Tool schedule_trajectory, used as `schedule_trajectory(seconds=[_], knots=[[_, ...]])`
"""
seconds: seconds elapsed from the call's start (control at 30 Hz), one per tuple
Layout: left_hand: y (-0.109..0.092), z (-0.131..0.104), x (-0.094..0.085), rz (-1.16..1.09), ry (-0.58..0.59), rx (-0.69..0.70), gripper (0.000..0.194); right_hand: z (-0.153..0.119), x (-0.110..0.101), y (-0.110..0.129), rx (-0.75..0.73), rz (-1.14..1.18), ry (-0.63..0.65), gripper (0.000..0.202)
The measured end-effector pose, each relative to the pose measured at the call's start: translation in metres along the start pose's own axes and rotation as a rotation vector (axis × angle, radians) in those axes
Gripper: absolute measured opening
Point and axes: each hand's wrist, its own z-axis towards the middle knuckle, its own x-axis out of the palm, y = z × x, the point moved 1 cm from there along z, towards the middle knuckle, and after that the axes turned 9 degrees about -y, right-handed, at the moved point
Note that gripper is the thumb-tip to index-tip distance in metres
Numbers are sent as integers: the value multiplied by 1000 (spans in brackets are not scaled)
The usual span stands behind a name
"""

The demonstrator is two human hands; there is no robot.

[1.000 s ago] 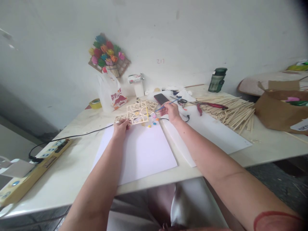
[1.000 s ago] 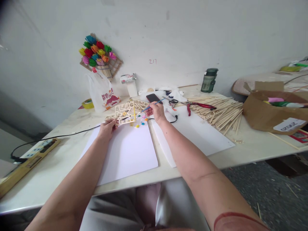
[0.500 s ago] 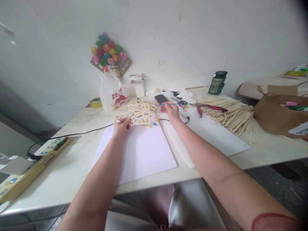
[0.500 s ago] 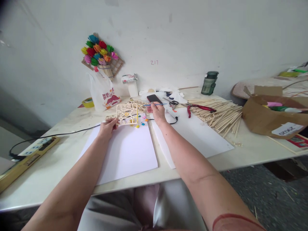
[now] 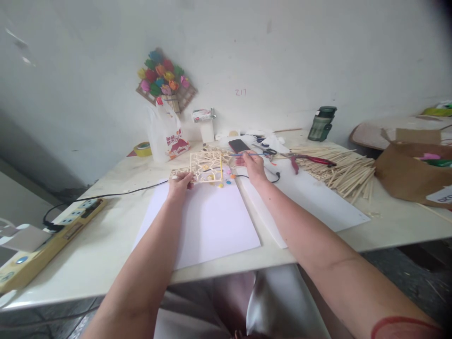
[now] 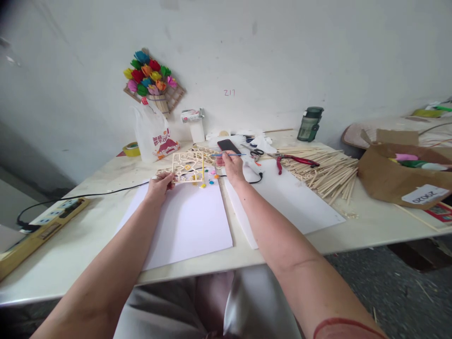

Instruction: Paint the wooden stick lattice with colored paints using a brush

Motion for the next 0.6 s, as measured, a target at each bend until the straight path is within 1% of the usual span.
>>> schedule_trajectory(seconds=[0.2, 0.43, 0.6], knots=[[-2, -1, 1, -12, -20, -9, 36, -1, 0, 4, 41, 9, 8, 17], [2, 2, -1, -9, -26, -11, 33, -3, 0, 5, 63, 2, 24, 17], [0, 1, -2, -21, -68, -12, 29, -3, -2, 9, 77, -15, -38, 17]])
